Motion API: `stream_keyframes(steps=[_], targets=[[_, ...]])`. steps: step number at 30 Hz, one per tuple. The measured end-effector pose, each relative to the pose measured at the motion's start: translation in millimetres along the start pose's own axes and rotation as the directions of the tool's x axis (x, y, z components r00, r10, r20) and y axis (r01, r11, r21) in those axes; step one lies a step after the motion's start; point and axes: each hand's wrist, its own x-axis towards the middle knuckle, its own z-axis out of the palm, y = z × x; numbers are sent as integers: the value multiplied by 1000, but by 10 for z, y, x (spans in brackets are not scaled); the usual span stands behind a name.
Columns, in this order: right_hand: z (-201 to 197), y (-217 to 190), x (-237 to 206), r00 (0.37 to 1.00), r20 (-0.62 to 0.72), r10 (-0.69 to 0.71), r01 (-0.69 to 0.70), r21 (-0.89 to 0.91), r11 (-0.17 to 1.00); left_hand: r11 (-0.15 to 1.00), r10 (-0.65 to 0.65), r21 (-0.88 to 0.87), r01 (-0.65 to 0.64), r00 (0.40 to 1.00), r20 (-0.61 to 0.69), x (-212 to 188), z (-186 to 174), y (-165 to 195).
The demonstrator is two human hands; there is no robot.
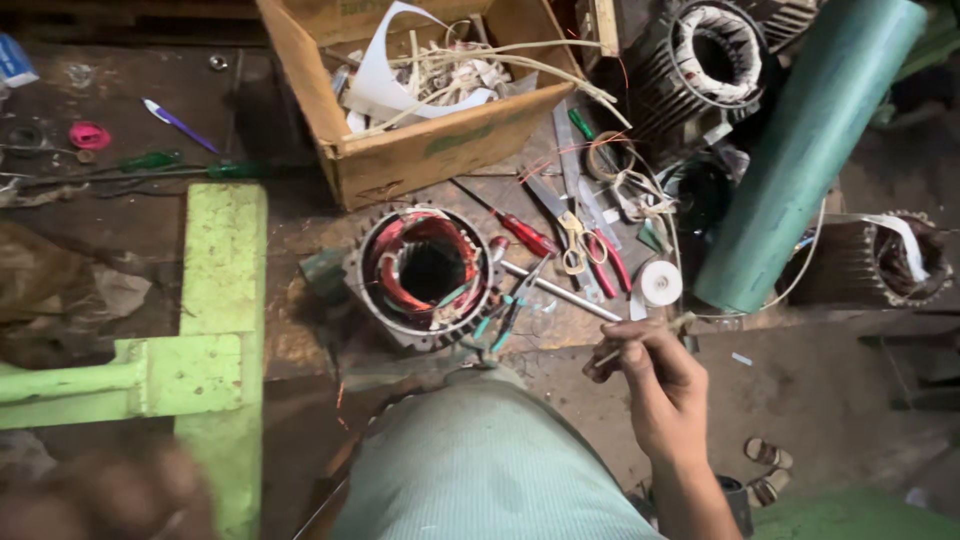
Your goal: The person works on an electric motor stator, stripping copper wire insulation with a knife and pliers, then tying and securing the wires with string. The person uses a knife to strip wire insulation and pliers to cut and adjust the wires.
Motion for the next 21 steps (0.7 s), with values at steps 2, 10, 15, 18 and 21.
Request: stream_keyframes(steps=[2,10,15,18,21], targets=[[145,-188,-33,991,40,-124,126,-47,991,982,-184,41,182,983,28,-73,199,-106],[848,-496,-19,956,174,-237,216,128,968,873,-464,330,359,820,336,-99,802,-509],[1063,-440,-60,980,139,-144,111,224,968,849,-503,340,405,817,284,-70,819,-431],[1114,-411,-90,981,119,-152,115,268,956,853,-489,363,374,816,309,-88,778,-425],[1129,-392,-109,984,106,-143,114,246,963,861,-479,351,369,820,312,-105,749,-433]])
